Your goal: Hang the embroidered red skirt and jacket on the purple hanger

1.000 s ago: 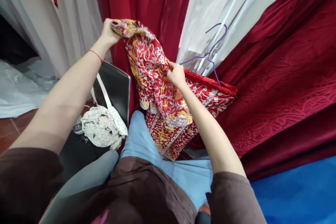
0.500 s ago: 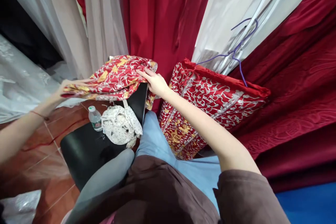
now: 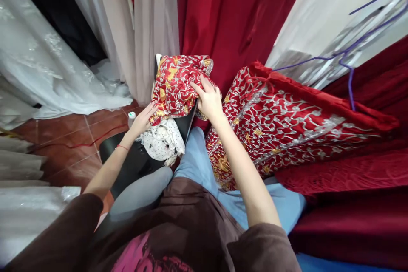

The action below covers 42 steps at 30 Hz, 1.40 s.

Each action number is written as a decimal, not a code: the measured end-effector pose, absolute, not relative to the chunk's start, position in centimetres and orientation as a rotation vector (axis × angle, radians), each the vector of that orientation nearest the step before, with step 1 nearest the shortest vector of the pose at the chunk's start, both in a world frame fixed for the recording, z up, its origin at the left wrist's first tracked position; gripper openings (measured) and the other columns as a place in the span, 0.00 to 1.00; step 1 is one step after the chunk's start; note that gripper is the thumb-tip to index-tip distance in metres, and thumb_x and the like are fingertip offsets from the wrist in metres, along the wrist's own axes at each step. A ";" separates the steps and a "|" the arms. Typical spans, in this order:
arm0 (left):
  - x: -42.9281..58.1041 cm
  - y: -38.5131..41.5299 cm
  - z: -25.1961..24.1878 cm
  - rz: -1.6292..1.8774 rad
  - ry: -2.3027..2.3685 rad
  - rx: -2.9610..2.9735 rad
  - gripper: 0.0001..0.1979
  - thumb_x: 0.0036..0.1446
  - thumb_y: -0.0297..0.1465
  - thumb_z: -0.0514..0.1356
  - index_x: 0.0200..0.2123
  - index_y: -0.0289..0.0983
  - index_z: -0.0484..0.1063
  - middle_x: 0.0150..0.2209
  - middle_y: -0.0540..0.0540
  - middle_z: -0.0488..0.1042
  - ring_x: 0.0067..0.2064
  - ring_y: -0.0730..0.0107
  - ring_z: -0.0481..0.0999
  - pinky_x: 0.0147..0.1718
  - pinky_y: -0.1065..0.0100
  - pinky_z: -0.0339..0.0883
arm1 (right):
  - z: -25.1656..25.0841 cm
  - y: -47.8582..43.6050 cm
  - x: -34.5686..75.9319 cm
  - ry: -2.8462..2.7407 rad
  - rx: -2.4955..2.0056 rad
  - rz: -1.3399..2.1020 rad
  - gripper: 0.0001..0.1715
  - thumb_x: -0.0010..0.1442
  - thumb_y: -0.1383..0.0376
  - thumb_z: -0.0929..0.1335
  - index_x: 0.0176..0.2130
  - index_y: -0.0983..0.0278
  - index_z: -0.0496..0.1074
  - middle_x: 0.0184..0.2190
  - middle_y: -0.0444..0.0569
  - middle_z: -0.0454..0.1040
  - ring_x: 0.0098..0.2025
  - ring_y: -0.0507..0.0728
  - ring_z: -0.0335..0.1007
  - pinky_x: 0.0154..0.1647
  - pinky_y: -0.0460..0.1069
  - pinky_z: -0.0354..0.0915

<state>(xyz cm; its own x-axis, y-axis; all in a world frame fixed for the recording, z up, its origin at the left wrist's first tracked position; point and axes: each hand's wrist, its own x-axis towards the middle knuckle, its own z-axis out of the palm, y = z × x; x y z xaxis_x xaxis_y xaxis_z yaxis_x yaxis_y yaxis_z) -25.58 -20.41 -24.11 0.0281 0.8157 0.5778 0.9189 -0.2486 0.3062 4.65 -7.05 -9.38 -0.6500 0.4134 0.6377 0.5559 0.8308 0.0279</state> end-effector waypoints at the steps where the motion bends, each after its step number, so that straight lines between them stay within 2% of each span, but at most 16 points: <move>1: -25.2 -21.4 -24.8 -1.070 -1.848 -2.096 0.39 0.55 0.20 0.50 0.71 0.36 0.52 0.74 0.40 0.47 0.74 0.60 0.49 0.69 0.55 0.53 | -9.5 -7.5 5.0 -2.381 -0.699 -0.315 0.43 0.57 0.73 0.62 0.70 0.57 0.57 0.74 0.53 0.48 0.72 0.69 0.49 0.63 0.71 0.56; 4: -23.8 -25.0 -28.3 -1.225 -1.986 -1.924 0.36 0.60 0.26 0.51 0.72 0.36 0.48 0.72 0.38 0.52 0.72 0.60 0.55 0.68 0.57 0.54 | -11.4 -9.6 6.2 -2.320 -0.728 -0.359 0.48 0.57 0.68 0.63 0.73 0.58 0.47 0.76 0.54 0.36 0.74 0.72 0.40 0.65 0.71 0.51; 7: -21.9 -29.4 -33.8 -1.311 -2.225 -1.656 0.32 0.63 0.34 0.53 0.68 0.33 0.54 0.65 0.33 0.63 0.68 0.54 0.62 0.66 0.52 0.58 | -16.4 -11.3 7.8 -2.133 -0.813 -0.267 0.48 0.60 0.64 0.61 0.74 0.59 0.39 0.75 0.57 0.32 0.74 0.71 0.40 0.65 0.69 0.51; 9: -20.8 -32.2 -38.1 -1.255 -2.422 -1.493 0.36 0.61 0.40 0.56 0.67 0.28 0.54 0.67 0.27 0.59 0.70 0.46 0.57 0.66 0.47 0.56 | -21.3 -11.9 9.0 -2.022 -0.902 -0.144 0.47 0.62 0.63 0.59 0.74 0.62 0.37 0.75 0.61 0.36 0.74 0.70 0.41 0.66 0.67 0.53; 11: -20.0 -34.4 -42.0 -1.185 -2.677 -1.296 0.47 0.55 0.47 0.61 0.68 0.21 0.49 0.70 0.19 0.47 0.73 0.37 0.47 0.68 0.43 0.48 | -26.6 -12.1 10.0 -2.020 -0.999 0.013 0.45 0.63 0.61 0.58 0.74 0.64 0.39 0.73 0.63 0.42 0.74 0.68 0.43 0.67 0.66 0.53; 12: -19.8 -35.3 -43.6 -1.176 -2.814 -1.207 0.51 0.53 0.48 0.62 0.68 0.19 0.48 0.70 0.17 0.46 0.73 0.35 0.45 0.68 0.42 0.46 | -29.1 -12.2 10.3 -2.044 -1.047 0.120 0.45 0.63 0.61 0.58 0.73 0.66 0.40 0.73 0.64 0.43 0.74 0.67 0.42 0.67 0.65 0.53; 13: -19.6 -35.9 -45.0 -1.181 -2.913 -1.159 0.53 0.52 0.49 0.62 0.68 0.19 0.47 0.70 0.17 0.46 0.73 0.35 0.44 0.69 0.42 0.44 | -31.5 -12.4 10.5 -2.080 -1.090 0.233 0.45 0.63 0.60 0.58 0.73 0.69 0.40 0.72 0.66 0.45 0.74 0.67 0.42 0.68 0.65 0.53; 15: -19.7 -36.5 -46.9 -1.224 -2.987 -1.171 0.53 0.51 0.50 0.62 0.69 0.23 0.45 0.71 0.21 0.47 0.74 0.39 0.42 0.70 0.44 0.41 | -35.4 -12.8 10.6 -2.226 -1.159 0.472 0.43 0.64 0.58 0.57 0.72 0.71 0.44 0.70 0.67 0.52 0.72 0.67 0.48 0.68 0.64 0.54; 18: -20.1 -36.7 -47.9 -1.298 -2.950 -1.249 0.50 0.54 0.48 0.59 0.71 0.28 0.42 0.72 0.26 0.45 0.75 0.45 0.40 0.70 0.46 0.37 | -38.5 -13.3 10.4 -2.319 -1.279 0.620 0.39 0.67 0.57 0.53 0.72 0.69 0.49 0.70 0.63 0.54 0.72 0.65 0.51 0.68 0.63 0.56; 20: -20.4 -36.6 -47.9 -1.334 -2.970 -1.250 0.50 0.54 0.45 0.58 0.71 0.28 0.40 0.73 0.27 0.44 0.75 0.47 0.39 0.70 0.47 0.36 | -38.8 -13.5 10.2 -2.330 -1.335 0.593 0.38 0.68 0.57 0.52 0.72 0.66 0.51 0.71 0.62 0.53 0.72 0.65 0.51 0.67 0.62 0.59; 23: -20.5 -36.7 -47.8 -1.373 -2.948 -1.274 0.52 0.52 0.41 0.60 0.72 0.29 0.38 0.73 0.28 0.43 0.75 0.48 0.38 0.70 0.48 0.37 | -37.8 -13.7 9.3 -2.404 -1.445 0.495 0.38 0.68 0.56 0.54 0.72 0.66 0.52 0.70 0.65 0.55 0.70 0.69 0.56 0.63 0.64 0.62; 26: -20.3 -36.8 -48.0 -1.391 -2.870 -1.281 0.50 0.52 0.38 0.59 0.72 0.32 0.38 0.73 0.30 0.44 0.75 0.47 0.39 0.69 0.45 0.39 | -36.4 -14.6 7.6 -2.509 -1.469 0.327 0.37 0.69 0.55 0.55 0.71 0.67 0.53 0.70 0.68 0.52 0.71 0.72 0.51 0.63 0.70 0.57; 29: -20.0 -36.7 -48.1 -1.341 -2.856 -1.294 0.47 0.53 0.37 0.58 0.72 0.31 0.40 0.73 0.30 0.46 0.75 0.46 0.40 0.68 0.44 0.40 | -35.7 -16.1 5.6 -2.651 -1.308 0.175 0.35 0.69 0.59 0.55 0.70 0.66 0.56 0.71 0.65 0.51 0.74 0.70 0.43 0.66 0.71 0.49; 32: -19.9 -36.6 -48.0 -1.292 -2.888 -1.296 0.46 0.54 0.37 0.57 0.71 0.28 0.42 0.72 0.27 0.48 0.75 0.45 0.41 0.68 0.44 0.40 | -35.5 -16.7 4.6 -2.728 -1.246 0.134 0.33 0.69 0.61 0.55 0.68 0.67 0.60 0.71 0.62 0.54 0.74 0.67 0.41 0.68 0.72 0.43; 39: -19.8 -36.5 -48.0 -1.302 -2.904 -1.277 0.47 0.55 0.40 0.56 0.71 0.25 0.42 0.72 0.25 0.47 0.75 0.45 0.40 0.68 0.45 0.40 | -35.5 -16.4 5.2 -2.804 -1.235 0.074 0.32 0.67 0.63 0.56 0.66 0.69 0.63 0.72 0.61 0.51 0.74 0.66 0.41 0.69 0.70 0.42; 42: -19.8 -36.5 -47.9 -1.321 -2.896 -1.273 0.46 0.54 0.40 0.56 0.71 0.27 0.42 0.72 0.26 0.47 0.75 0.45 0.41 0.68 0.43 0.40 | -35.5 -16.8 5.0 -2.817 -1.248 0.017 0.31 0.67 0.63 0.56 0.66 0.69 0.63 0.72 0.63 0.51 0.74 0.67 0.41 0.68 0.71 0.43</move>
